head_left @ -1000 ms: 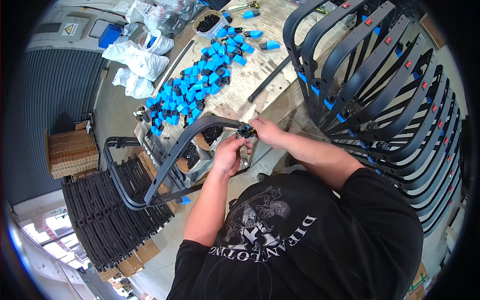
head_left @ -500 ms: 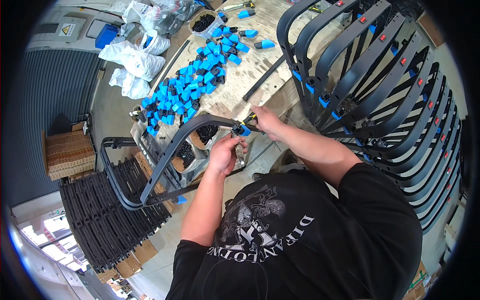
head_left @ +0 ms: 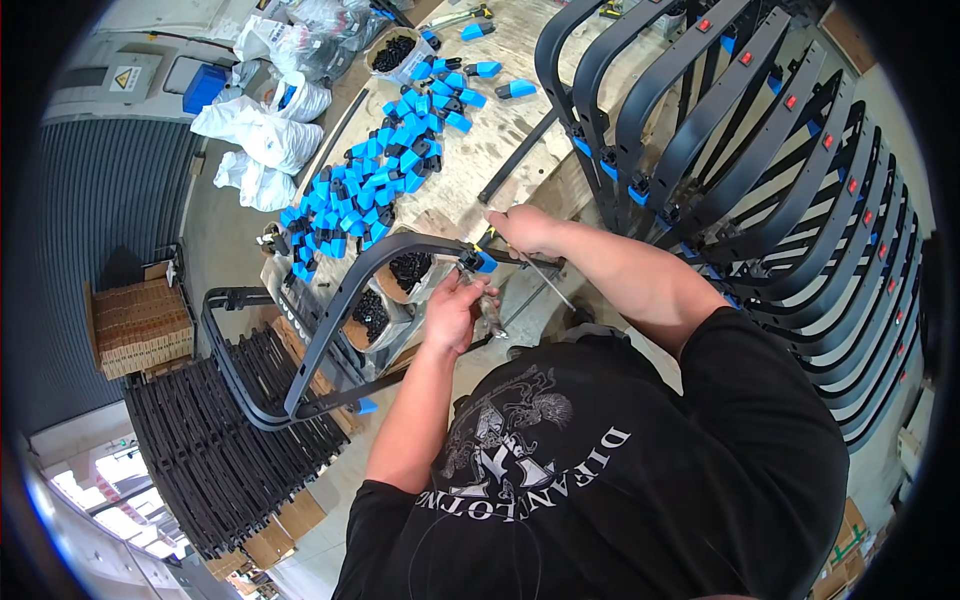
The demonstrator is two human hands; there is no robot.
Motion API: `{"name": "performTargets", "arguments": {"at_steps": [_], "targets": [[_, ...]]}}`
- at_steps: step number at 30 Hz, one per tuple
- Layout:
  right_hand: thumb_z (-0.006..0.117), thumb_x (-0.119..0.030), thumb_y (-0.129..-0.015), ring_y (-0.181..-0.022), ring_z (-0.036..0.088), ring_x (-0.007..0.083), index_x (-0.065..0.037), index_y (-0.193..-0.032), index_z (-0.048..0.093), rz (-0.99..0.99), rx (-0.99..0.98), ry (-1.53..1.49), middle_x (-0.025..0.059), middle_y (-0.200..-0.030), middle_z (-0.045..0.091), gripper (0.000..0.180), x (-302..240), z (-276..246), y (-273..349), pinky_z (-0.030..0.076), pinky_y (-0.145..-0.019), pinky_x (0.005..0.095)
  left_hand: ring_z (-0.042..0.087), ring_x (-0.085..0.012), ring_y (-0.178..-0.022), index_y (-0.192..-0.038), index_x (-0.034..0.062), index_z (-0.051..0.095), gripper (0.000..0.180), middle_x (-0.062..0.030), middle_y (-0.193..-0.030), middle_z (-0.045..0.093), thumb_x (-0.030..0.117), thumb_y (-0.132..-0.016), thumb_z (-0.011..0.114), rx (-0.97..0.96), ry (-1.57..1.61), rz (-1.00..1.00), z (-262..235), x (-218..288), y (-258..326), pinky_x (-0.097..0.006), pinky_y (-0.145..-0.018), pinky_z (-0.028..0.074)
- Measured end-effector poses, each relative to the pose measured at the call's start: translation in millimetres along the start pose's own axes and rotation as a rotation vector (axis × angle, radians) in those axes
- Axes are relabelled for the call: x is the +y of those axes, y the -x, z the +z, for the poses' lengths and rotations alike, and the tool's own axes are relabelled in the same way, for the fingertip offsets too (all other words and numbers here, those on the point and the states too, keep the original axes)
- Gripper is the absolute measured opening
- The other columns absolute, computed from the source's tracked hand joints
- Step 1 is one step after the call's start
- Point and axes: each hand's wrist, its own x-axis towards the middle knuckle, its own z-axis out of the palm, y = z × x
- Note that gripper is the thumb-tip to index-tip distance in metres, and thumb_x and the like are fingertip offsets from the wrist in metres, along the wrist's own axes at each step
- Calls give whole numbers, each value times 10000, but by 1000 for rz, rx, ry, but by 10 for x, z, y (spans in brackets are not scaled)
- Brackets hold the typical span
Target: Attaching blue protective caps and hardware components to black metal frames on a factory assembly table.
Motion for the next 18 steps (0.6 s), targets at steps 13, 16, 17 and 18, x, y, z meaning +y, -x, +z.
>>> {"name": "performTargets", "arguments": {"at_steps": [13, 16, 17, 18], "targets": [[432, -472, -1047, -573, 559, 220, 41, -1084, 586, -1, -30, -103, 136, -763, 623, 537, 459, 1, -424, 422, -486, 386, 679, -325, -742, -991, -4, 645, 256, -174, -855, 704, 229, -897, 598, -108, 43, -248, -67, -99, -322, -436, -680, 541], [462, -445, -1035, -521, 527, 228, 19, -935, 615, 20, 79, -96, 130, -734, 630, 499, 116, 55, -186, 412, -481, 394, 633, -226, -676, -1000, 17, 638, 215, -109, -817, 675, 202, -903, 592, -243, 355, -209, -193, -89, -221, -373, -639, 520], [462, -445, -1035, -521, 527, 228, 19, -935, 615, 16, 76, -81, 130, -734, 630, 499, -13, 71, -104, 412, -481, 394, 638, -236, -687, -1015, 6, 632, 233, -116, -829, 677, 209, -909, 590, -122, 140, -127, -150, -145, -217, -369, -658, 522], [446, -450, -1034, -563, 562, 249, 58, -1026, 611, 132, -9, -85, 158, -780, 648, 534, -150, 73, -34, 441, -516, 424, 658, -268, -730, -1055, -37, 627, 321, -147, -882, 700, 245, -905, 602, -78, -154, 39, -149, -350, -244, -369, -690, 527]]}}
